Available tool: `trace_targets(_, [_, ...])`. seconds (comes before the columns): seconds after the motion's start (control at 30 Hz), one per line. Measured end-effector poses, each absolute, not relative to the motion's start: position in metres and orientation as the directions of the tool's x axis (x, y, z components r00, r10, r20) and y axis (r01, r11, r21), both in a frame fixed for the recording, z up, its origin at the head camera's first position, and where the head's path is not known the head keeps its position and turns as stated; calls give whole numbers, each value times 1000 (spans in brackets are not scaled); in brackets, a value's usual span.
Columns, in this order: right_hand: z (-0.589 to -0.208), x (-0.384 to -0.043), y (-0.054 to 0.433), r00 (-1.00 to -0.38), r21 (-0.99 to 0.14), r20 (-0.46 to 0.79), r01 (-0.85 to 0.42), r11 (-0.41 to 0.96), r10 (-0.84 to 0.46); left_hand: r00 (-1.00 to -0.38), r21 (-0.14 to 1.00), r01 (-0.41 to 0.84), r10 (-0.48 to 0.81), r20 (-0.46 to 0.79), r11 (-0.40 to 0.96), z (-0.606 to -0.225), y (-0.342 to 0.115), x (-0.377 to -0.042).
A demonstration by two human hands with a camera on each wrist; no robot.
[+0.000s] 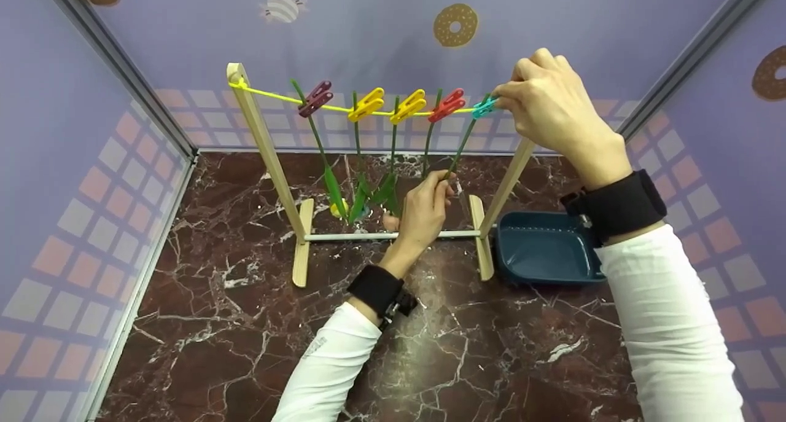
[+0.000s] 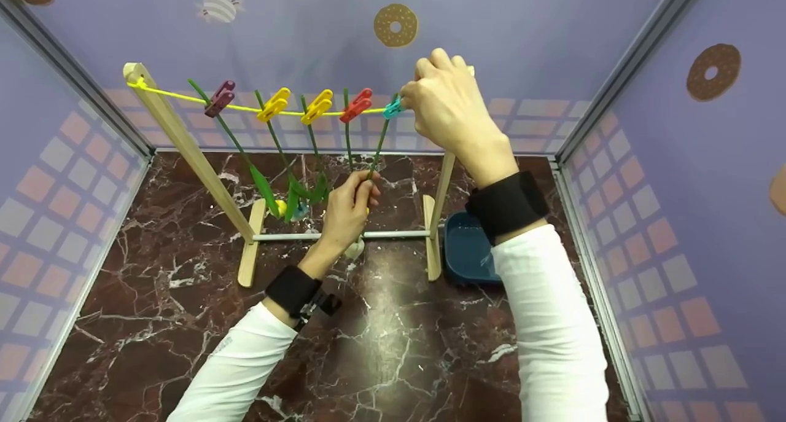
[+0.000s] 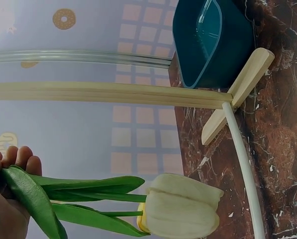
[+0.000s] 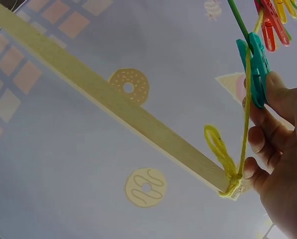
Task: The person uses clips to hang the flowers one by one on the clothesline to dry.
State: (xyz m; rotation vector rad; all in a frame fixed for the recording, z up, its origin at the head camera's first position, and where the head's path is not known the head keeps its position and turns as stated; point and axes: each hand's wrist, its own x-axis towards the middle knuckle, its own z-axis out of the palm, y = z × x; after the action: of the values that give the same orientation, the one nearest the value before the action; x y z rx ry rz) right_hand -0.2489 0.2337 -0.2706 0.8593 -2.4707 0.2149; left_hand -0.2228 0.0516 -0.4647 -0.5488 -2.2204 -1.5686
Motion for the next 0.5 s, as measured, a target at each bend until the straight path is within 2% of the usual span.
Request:
trace_targets(0.33, [-268, -247, 231, -717, 29, 440, -591, 806, -541, -875, 811, 483, 139, 464, 330, -462, 53, -222])
trace_targets(0.5, [-271, -243, 233, -705, 7, 474, -595, 803, -527, -873, 779, 486, 187, 450, 396, -457, 53, -221])
